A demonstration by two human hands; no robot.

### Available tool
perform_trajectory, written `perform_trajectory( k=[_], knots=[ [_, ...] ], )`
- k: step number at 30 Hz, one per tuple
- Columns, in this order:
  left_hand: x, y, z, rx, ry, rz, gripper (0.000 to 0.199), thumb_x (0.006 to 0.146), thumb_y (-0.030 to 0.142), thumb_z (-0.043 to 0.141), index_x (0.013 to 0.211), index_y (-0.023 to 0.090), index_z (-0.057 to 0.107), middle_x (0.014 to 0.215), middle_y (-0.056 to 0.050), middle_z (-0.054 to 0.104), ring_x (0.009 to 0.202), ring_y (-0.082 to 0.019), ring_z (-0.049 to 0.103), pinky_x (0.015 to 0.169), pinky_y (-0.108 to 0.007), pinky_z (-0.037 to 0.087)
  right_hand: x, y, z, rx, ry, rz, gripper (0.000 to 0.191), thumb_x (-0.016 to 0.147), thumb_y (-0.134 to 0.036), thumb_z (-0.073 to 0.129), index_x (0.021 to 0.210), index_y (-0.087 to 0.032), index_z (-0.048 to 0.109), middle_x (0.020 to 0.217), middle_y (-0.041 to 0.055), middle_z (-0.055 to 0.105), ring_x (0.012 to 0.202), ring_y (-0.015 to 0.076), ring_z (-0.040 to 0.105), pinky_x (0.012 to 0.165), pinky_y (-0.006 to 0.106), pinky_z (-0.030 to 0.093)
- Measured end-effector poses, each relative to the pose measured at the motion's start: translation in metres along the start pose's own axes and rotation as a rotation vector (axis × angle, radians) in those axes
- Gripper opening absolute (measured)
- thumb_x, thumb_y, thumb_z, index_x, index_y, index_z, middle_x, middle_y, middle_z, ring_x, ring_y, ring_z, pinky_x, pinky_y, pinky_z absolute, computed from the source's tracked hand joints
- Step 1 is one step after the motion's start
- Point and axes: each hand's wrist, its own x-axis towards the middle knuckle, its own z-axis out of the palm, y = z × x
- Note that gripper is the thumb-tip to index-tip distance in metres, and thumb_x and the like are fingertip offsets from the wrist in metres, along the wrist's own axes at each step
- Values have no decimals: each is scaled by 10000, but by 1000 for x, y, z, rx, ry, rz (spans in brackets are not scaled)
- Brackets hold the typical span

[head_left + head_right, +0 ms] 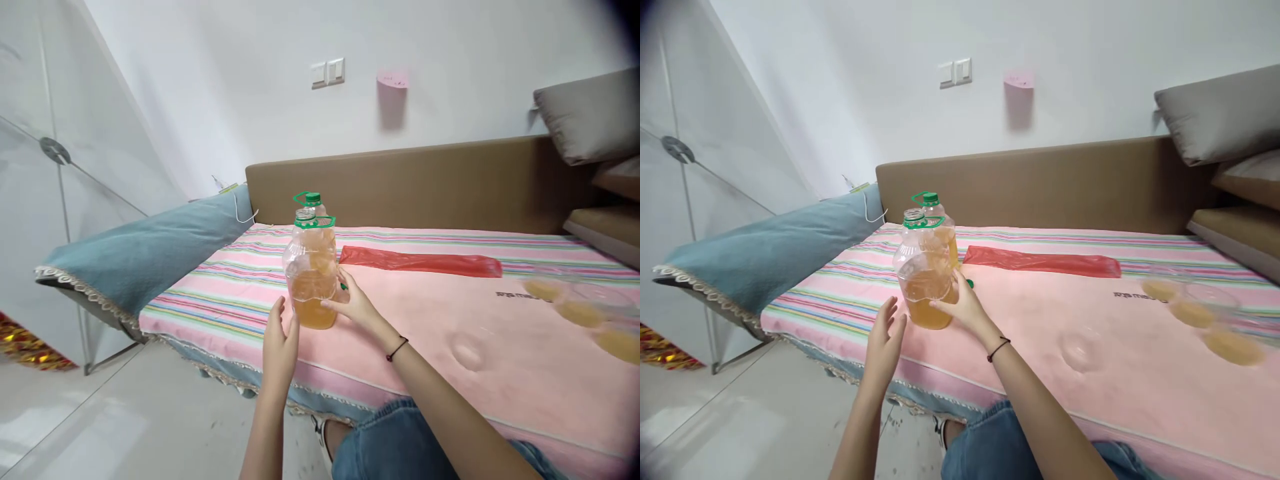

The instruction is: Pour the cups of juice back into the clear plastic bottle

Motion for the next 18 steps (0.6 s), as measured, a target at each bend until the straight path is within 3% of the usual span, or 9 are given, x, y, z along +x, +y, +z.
perform_trajectory(
  k=[4,7,12,18],
  knots=[
    [21,-12,14,-82,15,-66,611,902,444,564,1428,182,399,1552,-169,399,1439,-303,390,1192,-511,316,31,14,20,45,8,-46,1117,544,-473,908,1479,-255,337,1509,151,450,1432,302,398,1184,518,313],
    [28,-15,24,-166,-19,-42,591,889,429,594,1404,197,421,1531,-148,432,1437,-283,397,1202,-477,313,40,20,29,46,46,-91,1205,530,-458,923,1514,-264,255,1433,147,505,1403,315,427,1170,541,332],
    [23,-11,34,-321,-3,6,580,885,417,616,1392,205,430,1471,-134,500,1360,-251,494,1159,-418,391,30,17,33,53,120,-174,1149,592,-473,898,1518,-271,248,1420,152,506,1361,332,465,1132,555,387],
    [-6,-4,28,-337,-3,41,620,912,466,592,1458,239,409,1539,-113,439,1428,-265,419,1186,-418,362,5,-13,22,83,161,-217,1136,577,-502,904,1515,-289,299,1405,143,527,1259,343,547,1102,576,414]
  ],
)
